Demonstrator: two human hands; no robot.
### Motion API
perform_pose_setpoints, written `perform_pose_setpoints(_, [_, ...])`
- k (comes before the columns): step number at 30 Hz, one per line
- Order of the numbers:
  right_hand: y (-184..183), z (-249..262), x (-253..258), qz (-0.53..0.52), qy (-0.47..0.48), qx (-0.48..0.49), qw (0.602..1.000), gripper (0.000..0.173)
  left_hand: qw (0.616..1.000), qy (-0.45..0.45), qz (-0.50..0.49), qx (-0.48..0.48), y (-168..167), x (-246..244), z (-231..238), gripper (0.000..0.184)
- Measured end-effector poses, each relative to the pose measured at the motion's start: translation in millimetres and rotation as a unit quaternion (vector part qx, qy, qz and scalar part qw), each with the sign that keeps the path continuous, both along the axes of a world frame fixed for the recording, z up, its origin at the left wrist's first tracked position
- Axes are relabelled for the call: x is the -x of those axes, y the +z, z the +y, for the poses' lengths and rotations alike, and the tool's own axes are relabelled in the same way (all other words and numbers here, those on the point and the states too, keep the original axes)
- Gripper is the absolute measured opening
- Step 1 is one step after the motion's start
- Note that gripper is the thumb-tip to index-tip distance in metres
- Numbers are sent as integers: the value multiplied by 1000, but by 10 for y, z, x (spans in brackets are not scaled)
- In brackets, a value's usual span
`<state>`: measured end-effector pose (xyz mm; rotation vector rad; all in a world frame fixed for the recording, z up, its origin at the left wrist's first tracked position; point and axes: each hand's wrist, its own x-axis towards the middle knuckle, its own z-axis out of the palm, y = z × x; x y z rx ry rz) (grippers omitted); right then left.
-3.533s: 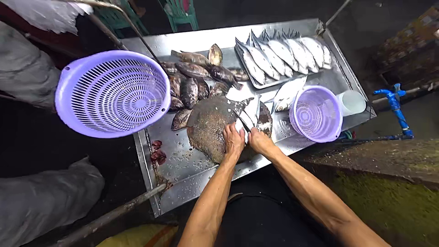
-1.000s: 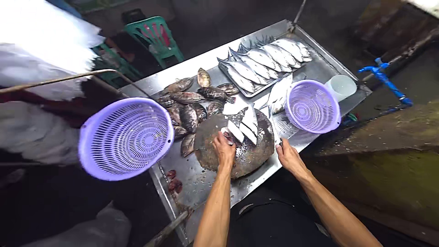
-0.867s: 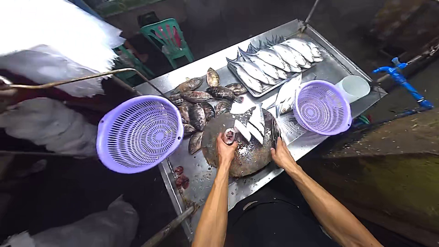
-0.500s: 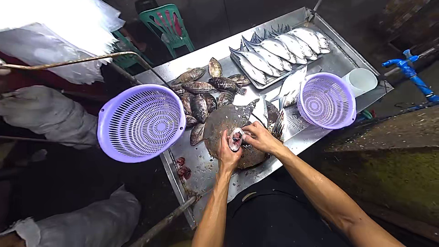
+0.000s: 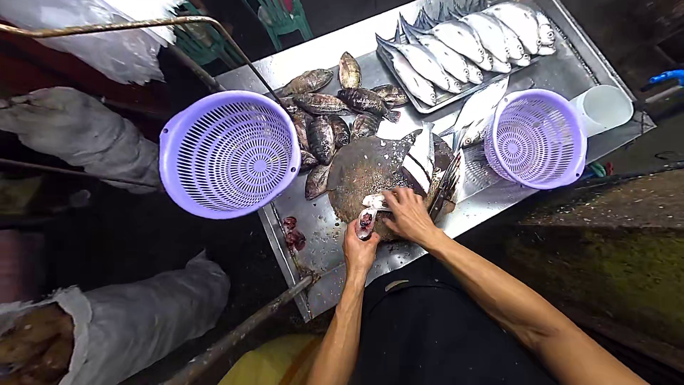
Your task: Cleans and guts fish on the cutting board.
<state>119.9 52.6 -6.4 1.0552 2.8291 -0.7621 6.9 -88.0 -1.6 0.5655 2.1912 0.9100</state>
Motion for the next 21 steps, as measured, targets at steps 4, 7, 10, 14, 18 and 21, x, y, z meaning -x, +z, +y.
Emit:
perform_pose_setpoints(4, [-277, 149, 316, -30, 20, 5, 999, 63, 998, -39, 34, 42, 64, 16, -97, 61])
perform_pose_setpoints(7, [-319, 256, 361, -1, -61, 37, 997, 53, 996, -45, 37, 62, 202, 86, -417, 58])
perform_pose_setpoints(10, [-276, 417, 427, 26, -137, 56, 989, 58, 999, 1, 43, 11, 255, 189, -860, 60])
perform_pose_setpoints(14, [30, 283, 483, 130, -121, 60, 982, 67, 985, 53, 121, -108, 313, 323, -936, 73])
perform_pose_setpoints(18, [380, -125, 497, 230, 66, 188, 953, 48, 960, 24, 217, -176, 307, 431, -634, 87])
perform_pose_setpoints(21, [463, -154, 519, 260, 124, 186, 939, 46, 947, -19, 252, -199, 317, 436, -399, 92])
